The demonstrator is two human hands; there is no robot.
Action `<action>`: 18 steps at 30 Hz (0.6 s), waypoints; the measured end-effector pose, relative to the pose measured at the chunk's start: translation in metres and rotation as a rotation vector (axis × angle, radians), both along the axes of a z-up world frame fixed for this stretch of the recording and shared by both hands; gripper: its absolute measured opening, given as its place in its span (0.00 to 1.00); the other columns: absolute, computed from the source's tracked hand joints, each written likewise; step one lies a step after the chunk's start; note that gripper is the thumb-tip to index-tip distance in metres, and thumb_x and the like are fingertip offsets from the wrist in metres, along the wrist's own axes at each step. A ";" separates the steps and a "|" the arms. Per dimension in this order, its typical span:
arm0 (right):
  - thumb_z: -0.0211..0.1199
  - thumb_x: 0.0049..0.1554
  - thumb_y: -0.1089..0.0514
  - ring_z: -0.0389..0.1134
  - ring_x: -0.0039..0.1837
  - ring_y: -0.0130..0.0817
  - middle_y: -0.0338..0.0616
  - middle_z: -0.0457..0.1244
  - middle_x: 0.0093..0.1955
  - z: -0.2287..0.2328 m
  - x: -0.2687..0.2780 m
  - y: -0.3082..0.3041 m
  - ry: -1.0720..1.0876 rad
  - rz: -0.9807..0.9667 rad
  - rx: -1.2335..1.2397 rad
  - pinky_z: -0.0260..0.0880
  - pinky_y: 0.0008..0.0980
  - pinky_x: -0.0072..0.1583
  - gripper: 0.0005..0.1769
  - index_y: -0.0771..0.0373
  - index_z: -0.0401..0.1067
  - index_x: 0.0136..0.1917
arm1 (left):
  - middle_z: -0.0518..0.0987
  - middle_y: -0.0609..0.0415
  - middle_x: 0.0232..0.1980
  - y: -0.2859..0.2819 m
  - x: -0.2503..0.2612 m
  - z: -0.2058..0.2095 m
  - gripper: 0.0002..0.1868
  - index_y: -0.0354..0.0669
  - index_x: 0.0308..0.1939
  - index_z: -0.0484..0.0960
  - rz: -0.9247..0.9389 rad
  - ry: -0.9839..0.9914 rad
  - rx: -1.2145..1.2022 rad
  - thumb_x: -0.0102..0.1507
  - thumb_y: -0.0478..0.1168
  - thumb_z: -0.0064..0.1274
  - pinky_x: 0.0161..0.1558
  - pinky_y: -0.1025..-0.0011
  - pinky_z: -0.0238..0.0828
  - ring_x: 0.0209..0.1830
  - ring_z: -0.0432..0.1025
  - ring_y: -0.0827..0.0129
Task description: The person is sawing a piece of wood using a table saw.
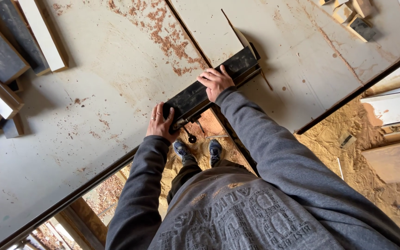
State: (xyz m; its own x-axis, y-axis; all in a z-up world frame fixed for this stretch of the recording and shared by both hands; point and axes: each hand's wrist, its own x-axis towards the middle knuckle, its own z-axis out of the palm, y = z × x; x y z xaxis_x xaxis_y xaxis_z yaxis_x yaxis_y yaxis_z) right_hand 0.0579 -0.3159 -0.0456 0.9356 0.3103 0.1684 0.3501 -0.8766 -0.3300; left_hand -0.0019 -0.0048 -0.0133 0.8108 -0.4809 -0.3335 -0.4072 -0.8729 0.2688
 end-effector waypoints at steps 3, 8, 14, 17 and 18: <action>0.56 0.57 0.66 0.66 0.69 0.39 0.39 0.69 0.64 0.001 0.001 0.000 -0.015 0.008 0.005 0.51 0.72 0.73 0.20 0.53 0.78 0.60 | 0.42 0.37 0.81 0.001 0.000 0.003 0.48 0.57 0.75 0.64 -0.003 -0.010 -0.021 0.53 0.58 0.64 0.74 0.49 0.50 0.81 0.40 0.42; 0.55 0.55 0.66 0.66 0.70 0.40 0.39 0.69 0.64 0.008 0.000 0.001 0.000 0.004 -0.003 0.52 0.70 0.73 0.22 0.53 0.78 0.60 | 0.43 0.36 0.81 0.007 -0.002 -0.009 0.49 0.55 0.75 0.65 -0.009 -0.059 -0.112 0.52 0.58 0.65 0.74 0.48 0.49 0.81 0.40 0.40; 0.54 0.54 0.65 0.66 0.69 0.41 0.41 0.69 0.63 0.016 -0.001 0.003 -0.002 -0.020 0.018 0.53 0.70 0.73 0.23 0.53 0.78 0.60 | 0.47 0.32 0.80 0.010 -0.007 -0.025 0.49 0.49 0.73 0.66 0.007 -0.147 -0.216 0.51 0.59 0.65 0.74 0.46 0.48 0.80 0.44 0.38; 0.54 0.55 0.65 0.66 0.70 0.41 0.41 0.69 0.63 0.016 0.000 0.003 0.003 -0.020 0.019 0.53 0.70 0.74 0.23 0.53 0.78 0.61 | 0.49 0.31 0.79 0.014 -0.011 -0.037 0.50 0.43 0.73 0.66 0.022 -0.159 -0.262 0.52 0.60 0.65 0.74 0.46 0.49 0.80 0.47 0.38; 0.54 0.55 0.65 0.66 0.70 0.41 0.41 0.69 0.64 0.017 -0.001 0.003 0.008 -0.019 0.022 0.52 0.69 0.74 0.23 0.53 0.78 0.61 | 0.50 0.30 0.79 0.015 -0.012 -0.042 0.50 0.41 0.73 0.65 0.022 -0.159 -0.278 0.53 0.60 0.64 0.74 0.46 0.50 0.80 0.48 0.38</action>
State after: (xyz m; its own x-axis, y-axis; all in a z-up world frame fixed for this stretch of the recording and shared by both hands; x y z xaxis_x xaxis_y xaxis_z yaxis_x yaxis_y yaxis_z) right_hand 0.0569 -0.3133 -0.0290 0.9425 0.2890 0.1677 0.3311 -0.8756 -0.3518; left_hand -0.0141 0.0098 -0.0551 0.8537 -0.5173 -0.0597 -0.4448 -0.7841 0.4328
